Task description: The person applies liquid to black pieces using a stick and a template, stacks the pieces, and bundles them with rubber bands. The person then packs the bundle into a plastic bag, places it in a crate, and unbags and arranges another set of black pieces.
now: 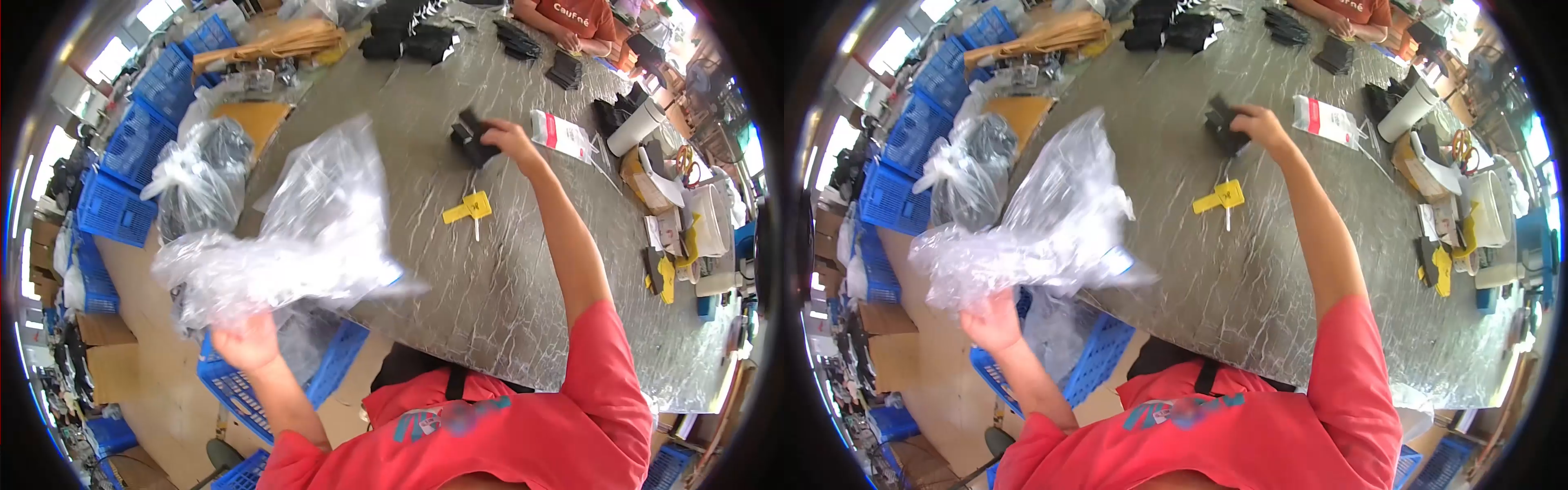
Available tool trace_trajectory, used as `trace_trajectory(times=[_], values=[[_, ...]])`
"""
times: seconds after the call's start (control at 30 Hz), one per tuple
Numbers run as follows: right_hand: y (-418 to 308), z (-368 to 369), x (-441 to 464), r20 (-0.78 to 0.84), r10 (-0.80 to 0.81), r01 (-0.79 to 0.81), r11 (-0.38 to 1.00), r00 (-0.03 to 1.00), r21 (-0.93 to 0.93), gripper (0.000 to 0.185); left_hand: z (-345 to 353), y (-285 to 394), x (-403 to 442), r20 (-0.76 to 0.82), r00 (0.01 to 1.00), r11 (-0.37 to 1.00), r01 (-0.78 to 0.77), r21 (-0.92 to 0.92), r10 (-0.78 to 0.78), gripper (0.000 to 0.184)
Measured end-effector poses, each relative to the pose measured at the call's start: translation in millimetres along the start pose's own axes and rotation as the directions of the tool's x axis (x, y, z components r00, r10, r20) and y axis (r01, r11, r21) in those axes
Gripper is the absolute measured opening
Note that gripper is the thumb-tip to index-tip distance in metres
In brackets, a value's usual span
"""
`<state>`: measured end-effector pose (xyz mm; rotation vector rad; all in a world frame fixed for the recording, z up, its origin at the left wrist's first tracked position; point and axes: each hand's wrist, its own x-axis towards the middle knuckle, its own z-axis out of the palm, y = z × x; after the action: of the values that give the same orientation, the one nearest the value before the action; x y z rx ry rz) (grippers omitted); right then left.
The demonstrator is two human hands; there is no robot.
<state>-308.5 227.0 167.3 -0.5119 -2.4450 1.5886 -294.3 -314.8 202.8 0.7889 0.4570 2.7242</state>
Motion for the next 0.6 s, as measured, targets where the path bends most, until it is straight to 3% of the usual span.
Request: trace_trajectory(times=[0.03,0.07,0.13,0.17,0.2,0.23,0.33,0.37,0.4,0.47,0.5,0.57,0.6], values=[[29.0,-0.3,27.3,0.069,-0.01,0.016,0.996,0.998,-0.086,0.051,10.1,-16.0,14.4,0.006,1.0,0.999,0.013,-0.049,-0.013,0.058],[46.1,1.2,47.3,0.143,-0.016,0.04,0.985,0.99,-0.17,0.054,29.5,-30.0,26.1,-0.108,0.994,0.999,0.022,0.029,-0.018,0.055],[11.4,3.2,30.5,0.143,0.229,-0.214,0.97,0.963,-0.115,0.061,36.1,-42.1,35.1,-0.305,0.952,0.976,0.069,0.209,-0.002,0.055],[42.9,3.0,55.5,0.202,0.225,-0.192,0.967,0.953,-0.17,0.068,40.2,-48.8,42.6,-0.305,0.952,0.926,0.126,0.356,-0.013,0.055],[78.3,7.8,80.5,0.233,0.103,-0.068,0.986,0.967,-0.155,0.068,42.9,-54.8,51.0,-0.31,0.95,0.853,0.184,0.488,-0.028,0.056],[112.6,12.4,105.1,0.26,-0.02,0.057,0.989,0.965,-0.135,0.069,41.4,-58.1,57.2,-0.299,0.953,0.849,0.196,0.49,-0.048,0.055],[72.4,27.3,73.4,0.233,-0.126,0.214,0.89,0.964,-0.404,0.072,42.3,-70.9,73.1,-0.304,0.947,0.849,0.247,0.467,-0.108,0.056],[40.4,33.9,51.0,0.172,-0.046,0.132,0.838,0.984,-0.53,0.076,52.9,-73.9,79.1,-0.331,0.937,0.851,0.26,0.456,-0.11,0.059],[28.8,41.5,38.3,0.046,-0.018,0.039,0.861,0.999,-0.507,0.076,63.8,-76.5,84.6,-0.356,0.928,0.854,0.271,0.444,-0.109,0.061],[2.6,34.6,10.1,-0.097,-0.066,0.016,0.895,0.993,-0.445,0.063,83.4,-79.5,91.6,-0.292,0.95,0.864,0.236,0.446,-0.109,0.061],[-3.0,24.1,6.0,-0.159,0.037,-0.078,0.963,0.987,-0.257,0.066,93.4,-80.5,95.3,-0.258,0.96,0.869,0.216,0.446,-0.106,0.061],[4.7,-5.4,2.1,-0.197,0.054,-0.03,0.992,0.979,0.124,0.062,114.5,-86.0,105.3,-0.21,0.973,0.85,0.193,0.491,-0.099,0.06],[2.1,-22.7,-5.5,-0.229,0.058,0.025,0.939,0.972,0.344,0.062,123.6,-89.2,111.2,-0.183,0.978,0.841,0.181,0.509,-0.099,0.059]])
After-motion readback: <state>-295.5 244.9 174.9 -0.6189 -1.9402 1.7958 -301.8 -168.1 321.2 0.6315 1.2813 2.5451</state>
